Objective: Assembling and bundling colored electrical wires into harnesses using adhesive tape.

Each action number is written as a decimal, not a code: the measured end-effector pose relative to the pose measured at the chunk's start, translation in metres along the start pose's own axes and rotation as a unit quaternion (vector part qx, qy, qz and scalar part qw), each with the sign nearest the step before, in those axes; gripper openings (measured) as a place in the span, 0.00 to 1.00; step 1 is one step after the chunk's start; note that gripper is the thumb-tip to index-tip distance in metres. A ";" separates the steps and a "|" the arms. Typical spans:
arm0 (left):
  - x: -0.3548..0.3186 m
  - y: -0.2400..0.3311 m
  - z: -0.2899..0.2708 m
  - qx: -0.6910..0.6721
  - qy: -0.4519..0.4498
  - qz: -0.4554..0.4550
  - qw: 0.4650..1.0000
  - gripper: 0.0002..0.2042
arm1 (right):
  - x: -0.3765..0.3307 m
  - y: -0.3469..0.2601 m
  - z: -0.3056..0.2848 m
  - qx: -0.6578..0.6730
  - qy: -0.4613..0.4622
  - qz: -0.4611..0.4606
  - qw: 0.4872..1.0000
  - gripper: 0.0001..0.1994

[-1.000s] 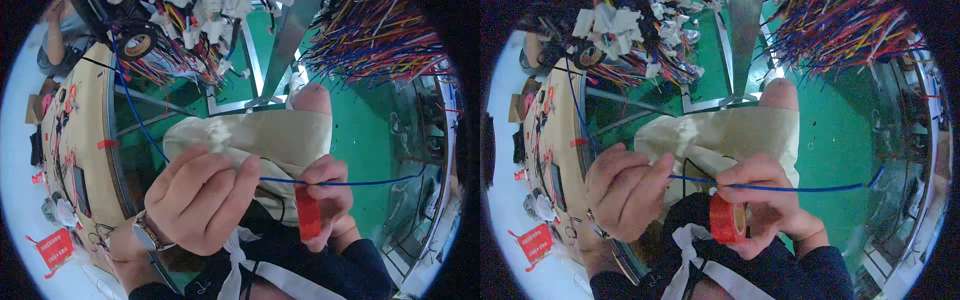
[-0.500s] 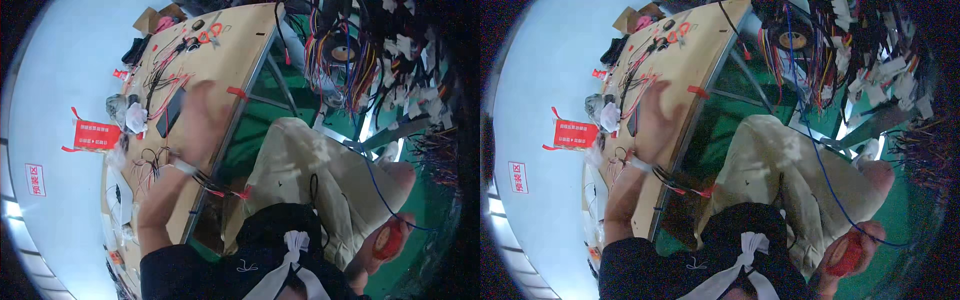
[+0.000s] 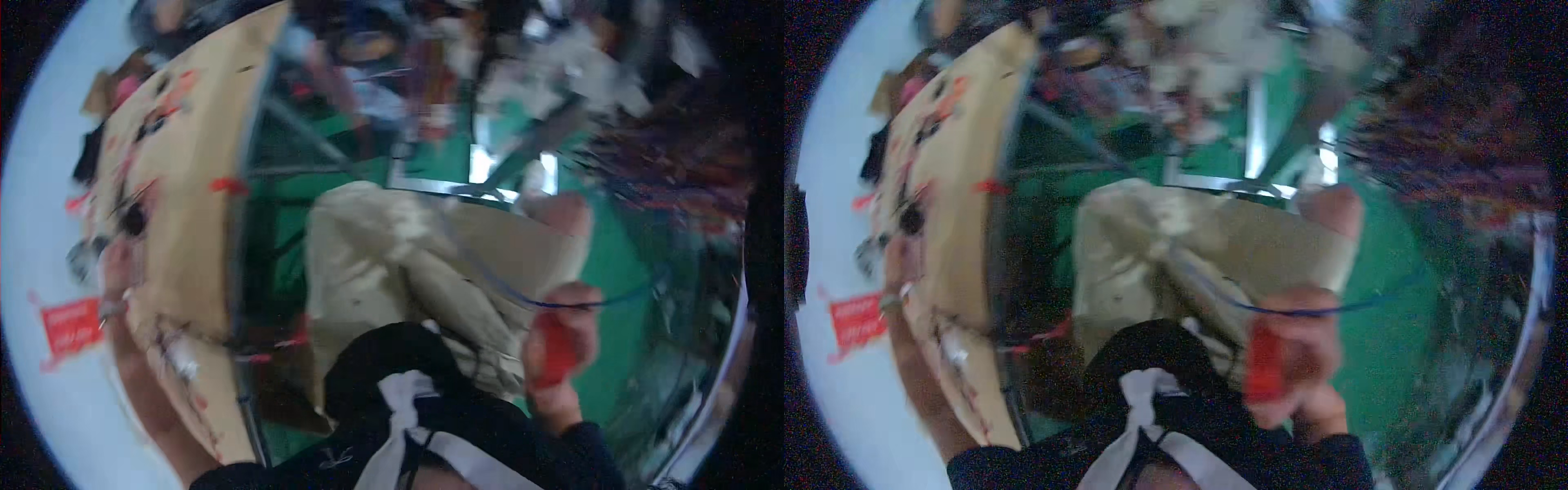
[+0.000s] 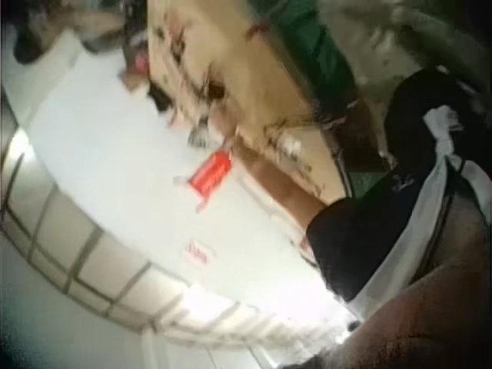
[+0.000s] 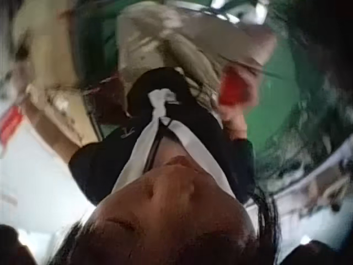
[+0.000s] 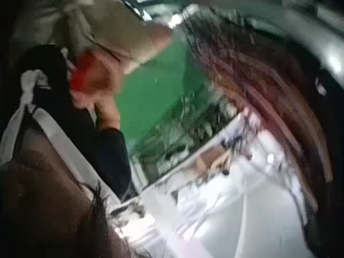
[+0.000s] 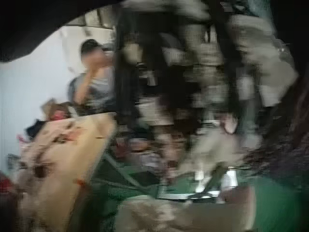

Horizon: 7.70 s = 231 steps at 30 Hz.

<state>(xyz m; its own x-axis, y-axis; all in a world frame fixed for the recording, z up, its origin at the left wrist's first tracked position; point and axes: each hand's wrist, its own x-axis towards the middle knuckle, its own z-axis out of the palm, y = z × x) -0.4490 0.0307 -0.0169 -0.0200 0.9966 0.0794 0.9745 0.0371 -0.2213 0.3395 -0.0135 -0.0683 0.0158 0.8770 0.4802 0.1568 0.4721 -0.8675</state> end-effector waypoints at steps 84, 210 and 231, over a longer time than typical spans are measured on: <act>0.027 0.540 -0.202 -0.408 0.159 0.477 0.762 0.14 | 0.012 -0.035 -0.031 0.177 0.155 -0.118 0.965 0.08; -0.001 0.311 -0.041 -0.007 0.236 0.261 0.936 0.06 | 0.175 0.088 0.284 -0.248 -0.491 -0.293 0.782 0.37; 0.001 0.311 -0.042 -0.026 0.231 0.281 0.931 0.05 | 0.177 0.081 0.294 -0.234 -0.492 -0.242 0.803 0.43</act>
<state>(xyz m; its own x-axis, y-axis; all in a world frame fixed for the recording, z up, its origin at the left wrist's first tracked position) -0.1363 0.0406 -0.0452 0.5837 0.7193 0.3767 0.8112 -0.4970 -0.3081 0.0649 0.2060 -0.0920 -0.9100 0.3565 0.2116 0.2680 0.8954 -0.3557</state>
